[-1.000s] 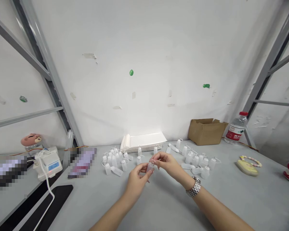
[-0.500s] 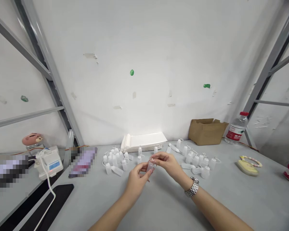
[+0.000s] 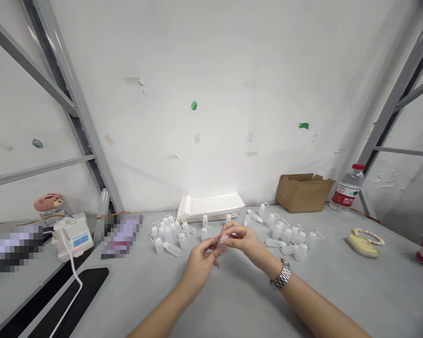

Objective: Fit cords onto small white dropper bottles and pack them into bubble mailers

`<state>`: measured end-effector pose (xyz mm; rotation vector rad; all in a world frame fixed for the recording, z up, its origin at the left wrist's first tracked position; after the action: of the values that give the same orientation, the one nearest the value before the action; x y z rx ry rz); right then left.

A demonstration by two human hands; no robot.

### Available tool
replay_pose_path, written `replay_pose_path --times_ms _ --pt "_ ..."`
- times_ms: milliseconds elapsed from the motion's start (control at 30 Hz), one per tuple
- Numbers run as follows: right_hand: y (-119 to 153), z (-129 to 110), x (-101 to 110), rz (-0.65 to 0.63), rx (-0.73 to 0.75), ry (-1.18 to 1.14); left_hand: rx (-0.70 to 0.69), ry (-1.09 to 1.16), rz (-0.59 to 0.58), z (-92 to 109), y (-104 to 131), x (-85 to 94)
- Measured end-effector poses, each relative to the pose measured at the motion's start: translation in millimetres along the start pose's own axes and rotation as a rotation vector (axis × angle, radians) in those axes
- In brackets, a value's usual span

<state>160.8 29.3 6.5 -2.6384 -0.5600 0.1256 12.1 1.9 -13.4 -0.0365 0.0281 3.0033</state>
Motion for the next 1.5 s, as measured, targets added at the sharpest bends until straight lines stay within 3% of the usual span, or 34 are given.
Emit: replay_pose_path --times_ms 133,367,633,800,1100,1367,1433,1500 --pt "-1.3 -5.9 3.2 -0.05 -0.014 0.025 -0.018 0.001 -0.046 3.4 0.1 -0.2" --pt "-2.1 -6.5 1.7 -0.019 0.015 0.063 -0.008 -0.003 -0.034 3.1 0.5 0.8" --pt "-0.5 2.0 -5.9 0.047 0.002 0.039 0.032 -0.02 0.064 -4.3 -2.9 2.9" --pt "1.2 2.2 -3.8 0.055 -0.002 0.013 0.029 0.013 0.075 1.5 0.2 1.0" --pt "-0.5 2.4 5.4 -0.128 -0.016 -0.055 0.058 0.065 -0.075 8.7 5.3 -0.3" --pt "-1.7 -0.8 -3.8 -0.044 -0.052 0.108 -0.025 -0.086 0.133 -0.1 5.5 2.1" --pt "-3.9 3.0 0.7 -0.021 -0.073 0.117 -0.023 -0.065 0.155 -1.2 4.8 1.8" --pt "-7.5 5.5 13.6 0.078 -0.075 0.112 -0.008 -0.035 0.165 -1.0 3.8 1.6"
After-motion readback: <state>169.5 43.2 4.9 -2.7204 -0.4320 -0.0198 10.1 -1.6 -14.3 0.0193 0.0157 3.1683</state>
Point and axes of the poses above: each hand's wrist, its own y-axis away from the middle knuckle, its own x-axis out of the back of the hand, z = x × y, the point moved 1 cm from there along -y, towards the middle knuckle, and after that the axes turned 11 degrees about x, right-handed, at the moved point
